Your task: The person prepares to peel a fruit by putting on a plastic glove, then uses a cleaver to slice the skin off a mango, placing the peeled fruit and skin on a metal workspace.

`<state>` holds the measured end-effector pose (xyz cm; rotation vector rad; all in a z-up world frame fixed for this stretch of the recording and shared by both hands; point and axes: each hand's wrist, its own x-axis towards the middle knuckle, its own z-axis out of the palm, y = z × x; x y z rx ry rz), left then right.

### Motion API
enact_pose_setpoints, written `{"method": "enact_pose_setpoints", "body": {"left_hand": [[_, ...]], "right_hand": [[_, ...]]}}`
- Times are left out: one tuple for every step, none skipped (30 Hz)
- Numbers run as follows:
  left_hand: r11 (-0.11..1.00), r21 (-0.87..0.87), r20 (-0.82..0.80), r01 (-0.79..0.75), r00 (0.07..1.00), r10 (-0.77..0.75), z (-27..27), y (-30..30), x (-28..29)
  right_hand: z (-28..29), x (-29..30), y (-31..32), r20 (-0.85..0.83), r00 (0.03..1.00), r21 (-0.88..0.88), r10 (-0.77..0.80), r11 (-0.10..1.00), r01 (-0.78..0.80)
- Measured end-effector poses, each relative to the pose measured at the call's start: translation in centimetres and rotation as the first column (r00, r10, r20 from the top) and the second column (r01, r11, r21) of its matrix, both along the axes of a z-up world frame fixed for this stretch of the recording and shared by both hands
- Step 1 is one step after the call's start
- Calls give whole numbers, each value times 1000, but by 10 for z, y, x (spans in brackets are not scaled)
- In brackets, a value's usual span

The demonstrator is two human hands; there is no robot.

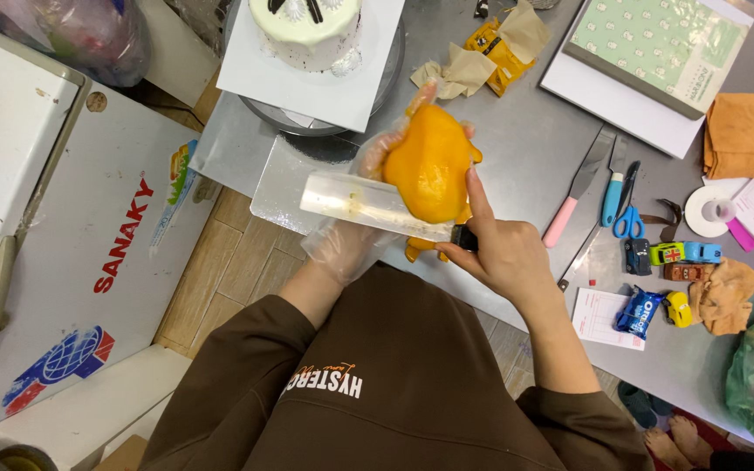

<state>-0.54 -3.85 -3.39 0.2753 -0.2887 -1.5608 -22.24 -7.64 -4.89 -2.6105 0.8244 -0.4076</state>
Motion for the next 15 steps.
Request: {"method": "enact_pose_setpoints", "body": {"left_hand": [[1000,-11,30,-15,999,16,4,6,3],[999,-27,61,-33,998,34,7,8,8],[999,-13,94,-48,994,49,10,8,12],[998,4,126,-63,990,62,12,9,16],[997,21,158,-77,985,73,12,9,19],[999,9,95,-31,995,30,11,8,20],[1000,-5,32,14,999,-14,9,7,21],[998,-25,-29,58,998,-59,6,5,21],[998,-4,-7,70,998,-70,4,5,21],[996,21,11,82,997,-82,1,7,20],[995,46,30,94,995,-95,-1,10,18],[992,71,48,101,993,-105,-3,13,16],[989,95,66,109,991,-115,-3,16,14],[987,115,89,115,988,-125,-2,15,14],[985,121,93,125,986,-136,1,14,16]], "right_hand": [[1,-3,-1,-15,1000,20,-5,1000,6],[3,-7,-2,-22,1000,24,-16,1000,16],[5,-13,-3,-30,999,29,-26,999,27],[5,-17,-3,-37,999,37,-39,998,40],[5,-20,-3,-51,997,40,-54,998,56],[5,-23,-3,-67,995,44,-70,996,73],[4,-26,-2,-82,993,47,-86,995,90],[3,-26,-2,-69,995,46,-75,996,78],[1,-24,-2,-56,996,45,-63,997,66],[0,-25,0,-45,998,48,-52,997,54],[-1,-23,0,-55,998,67,-39,997,43],[-3,-20,-3,-65,998,85,-23,996,29],[-4,-18,-4,-74,997,103,-7,995,15],[-4,-16,-4,-61,998,83,-8,996,13],[-4,-14,-4,-47,999,63,-9,998,12]]}}
